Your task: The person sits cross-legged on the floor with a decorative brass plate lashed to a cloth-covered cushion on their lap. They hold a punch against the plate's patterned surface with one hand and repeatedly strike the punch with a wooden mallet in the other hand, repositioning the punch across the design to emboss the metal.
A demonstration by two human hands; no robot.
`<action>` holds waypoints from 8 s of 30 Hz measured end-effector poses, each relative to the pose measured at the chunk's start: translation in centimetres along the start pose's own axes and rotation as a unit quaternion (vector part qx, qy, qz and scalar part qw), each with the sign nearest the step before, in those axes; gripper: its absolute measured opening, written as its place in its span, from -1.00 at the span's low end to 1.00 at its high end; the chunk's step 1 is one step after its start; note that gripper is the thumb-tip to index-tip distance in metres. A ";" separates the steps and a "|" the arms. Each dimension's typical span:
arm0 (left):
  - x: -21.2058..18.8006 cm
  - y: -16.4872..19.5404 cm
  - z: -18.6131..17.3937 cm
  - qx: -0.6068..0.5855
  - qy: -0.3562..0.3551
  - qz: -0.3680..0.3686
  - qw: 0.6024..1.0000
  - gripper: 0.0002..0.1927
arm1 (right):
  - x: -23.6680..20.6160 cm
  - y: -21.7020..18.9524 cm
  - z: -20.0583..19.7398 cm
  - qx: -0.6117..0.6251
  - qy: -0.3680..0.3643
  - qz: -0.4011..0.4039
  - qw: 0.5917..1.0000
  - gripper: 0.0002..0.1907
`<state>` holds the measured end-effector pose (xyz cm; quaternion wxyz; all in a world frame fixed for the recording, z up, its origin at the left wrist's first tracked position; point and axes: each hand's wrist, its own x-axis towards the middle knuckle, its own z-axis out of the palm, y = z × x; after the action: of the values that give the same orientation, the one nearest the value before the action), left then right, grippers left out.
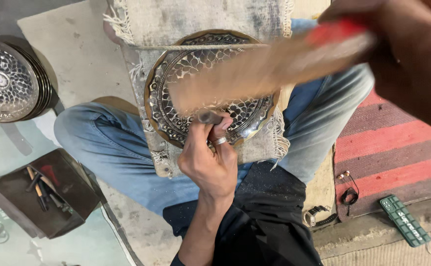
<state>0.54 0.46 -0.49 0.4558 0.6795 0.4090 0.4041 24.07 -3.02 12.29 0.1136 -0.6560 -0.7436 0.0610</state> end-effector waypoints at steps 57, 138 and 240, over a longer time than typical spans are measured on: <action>0.1 -0.3 -0.4 0.019 -0.025 0.014 0.999 -0.72 | -0.9 -1.7 -0.2 -0.192 -0.066 0.050 0.978 -0.68; 8.8 -3.5 0.1 -0.011 -0.467 0.261 0.845 -0.54 | -16.5 -3.7 11.7 0.328 0.267 0.367 0.828 -0.53; 8.5 -2.9 -0.3 -0.069 -0.453 0.230 0.859 -0.60 | -12.6 -3.5 9.5 0.399 0.289 0.459 0.739 -0.40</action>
<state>2.57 9.18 -1.67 0.5306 0.8291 -0.0392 0.1719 19.77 -15.43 2.87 0.5323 -0.7989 -0.1913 0.2047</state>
